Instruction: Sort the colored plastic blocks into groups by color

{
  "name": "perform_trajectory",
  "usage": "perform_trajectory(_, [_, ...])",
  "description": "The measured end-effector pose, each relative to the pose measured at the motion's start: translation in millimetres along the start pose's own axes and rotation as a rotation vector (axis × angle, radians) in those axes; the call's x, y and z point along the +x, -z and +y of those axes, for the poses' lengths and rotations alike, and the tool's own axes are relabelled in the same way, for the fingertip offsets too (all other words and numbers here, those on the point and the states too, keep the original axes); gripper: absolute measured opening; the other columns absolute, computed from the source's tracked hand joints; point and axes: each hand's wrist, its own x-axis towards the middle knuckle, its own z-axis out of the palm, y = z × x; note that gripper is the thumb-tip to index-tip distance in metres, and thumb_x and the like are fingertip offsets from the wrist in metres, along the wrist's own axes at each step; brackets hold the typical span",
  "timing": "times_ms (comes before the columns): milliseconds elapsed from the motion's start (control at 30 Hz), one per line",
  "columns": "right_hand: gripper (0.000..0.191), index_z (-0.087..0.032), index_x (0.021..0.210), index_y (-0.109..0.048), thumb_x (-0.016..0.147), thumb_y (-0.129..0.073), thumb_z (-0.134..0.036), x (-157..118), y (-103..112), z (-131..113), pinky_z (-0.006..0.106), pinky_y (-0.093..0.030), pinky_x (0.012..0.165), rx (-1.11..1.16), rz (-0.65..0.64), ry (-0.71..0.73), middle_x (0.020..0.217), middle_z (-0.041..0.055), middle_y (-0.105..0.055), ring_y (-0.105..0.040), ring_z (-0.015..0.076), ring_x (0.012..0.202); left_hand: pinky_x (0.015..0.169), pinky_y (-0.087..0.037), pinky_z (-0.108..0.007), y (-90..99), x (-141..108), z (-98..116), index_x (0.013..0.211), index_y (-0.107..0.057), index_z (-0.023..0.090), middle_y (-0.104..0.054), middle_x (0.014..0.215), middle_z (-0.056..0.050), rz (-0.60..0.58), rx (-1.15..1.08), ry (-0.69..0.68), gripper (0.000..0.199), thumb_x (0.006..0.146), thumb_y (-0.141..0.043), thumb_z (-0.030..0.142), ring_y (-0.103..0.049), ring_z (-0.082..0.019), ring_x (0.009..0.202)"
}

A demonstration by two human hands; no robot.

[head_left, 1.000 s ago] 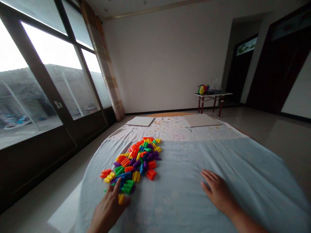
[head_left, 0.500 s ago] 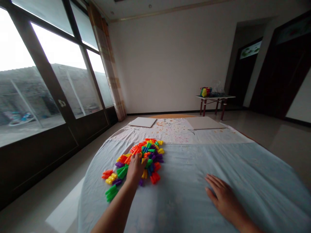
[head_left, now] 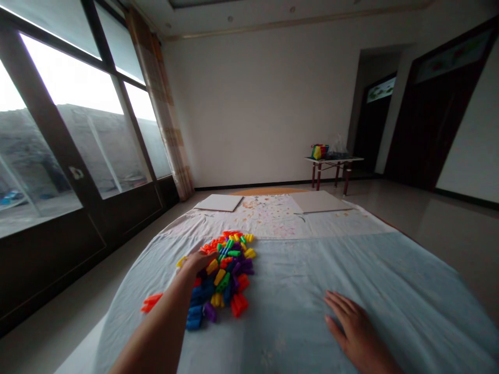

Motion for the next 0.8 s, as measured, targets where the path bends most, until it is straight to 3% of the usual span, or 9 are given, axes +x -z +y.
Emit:
perform_trajectory(67, [0.037, -0.017, 0.113, -0.061, 0.086, -0.049, -0.039, 0.3, 0.2, 0.2, 0.041, -0.049, 0.09, -0.001, -0.007, -0.001, 0.116, 0.0102, -0.063, -0.057, 0.0246, 0.107, 0.074, -0.049, -0.037, -4.4, 1.7, 8.1, 0.088, -0.061, 0.014, -0.063, 0.087, -0.005, -0.036, 0.02, -0.021, 0.038, 0.079, -0.052, 0.049, -0.059, -0.017, 0.081])
perform_trajectory(200, [0.038, -0.017, 0.113, -0.061, 0.086, -0.048, -0.04, 0.5, 1.3, -0.4, 0.042, -0.048, 0.091, 0.01, -0.018, -0.012, 0.117, 0.0101, -0.062, -0.057, 0.0248, 0.109, 0.075, -0.05, -0.037, -9.7, -5.1, 26.8, 0.097, -0.059, 0.014, -0.062, 0.094, -0.004, -0.041, -0.002, -0.102, 0.032, 0.082, -0.052, 0.041, -0.059, -0.016, 0.084])
perform_trajectory(367, [0.037, -0.017, 0.114, -0.06, 0.086, -0.049, -0.038, 0.2, 2.3, -1.1, 0.042, -0.047, 0.093, 0.031, -0.029, -0.026, 0.117, 0.0099, -0.062, -0.056, 0.0251, 0.11, 0.081, -0.048, -0.038, -17.7, -37.0, 55.5, 0.099, -0.061, 0.015, -0.064, 0.096, -0.005, 0.031, -0.101, -0.312, 0.031, 0.082, -0.052, 0.04, -0.06, -0.016, 0.088])
perform_trajectory(467, [0.037, -0.018, 0.114, -0.061, 0.086, -0.048, -0.038, 0.6, 3.3, -1.6, 0.042, -0.046, 0.094, 0.042, -0.025, -0.031, 0.117, 0.0098, -0.062, -0.056, 0.025, 0.11, 0.09, -0.044, -0.032, -18.7, -58.9, 58.7, 0.105, -0.062, 0.021, -0.064, 0.108, -0.004, 0.125, -0.164, -0.432, 0.033, 0.082, -0.049, 0.041, -0.057, -0.016, 0.101])
perform_trajectory(567, [0.036, -0.018, 0.114, -0.06, 0.086, -0.049, -0.038, 1.6, 4.6, -2.5, 0.042, -0.046, 0.094, 0.057, -0.017, -0.032, 0.117, 0.0097, -0.062, -0.056, 0.0251, 0.11, 0.097, -0.039, -0.032, -11.1, -69.9, 32.5, 0.112, -0.059, 0.022, -0.058, 0.12, -0.006, 0.269, -0.184, -0.382, 0.039, 0.086, -0.038, 0.042, -0.051, -0.018, 0.112])
perform_trajectory(700, [0.035, -0.017, 0.112, -0.061, 0.086, -0.049, -0.037, 3.1, 4.5, -3.1, 0.042, -0.046, 0.093, 0.065, -0.01, -0.032, 0.116, 0.0109, -0.062, -0.056, 0.0257, 0.109, 0.093, -0.039, -0.046, -1.1, -71.0, -35.2, 0.121, -0.052, 0.013, -0.055, 0.124, -0.017, 0.408, -0.128, -0.048, 0.051, 0.086, -0.027, 0.04, -0.051, -0.03, 0.113])
perform_trajectory(800, [0.035, -0.017, 0.112, -0.061, 0.085, -0.049, -0.037, 2.8, 2.5, -2.3, 0.043, -0.046, 0.092, 0.063, 0.0, -0.023, 0.115, 0.011, -0.063, -0.057, 0.026, 0.108, 0.091, -0.038, -0.05, -4.7, -71.5, -76.2, 0.121, -0.052, 0.003, -0.054, 0.122, -0.025, 0.401, -0.082, 0.12, 0.056, 0.085, -0.027, 0.038, -0.051, -0.035, 0.112])
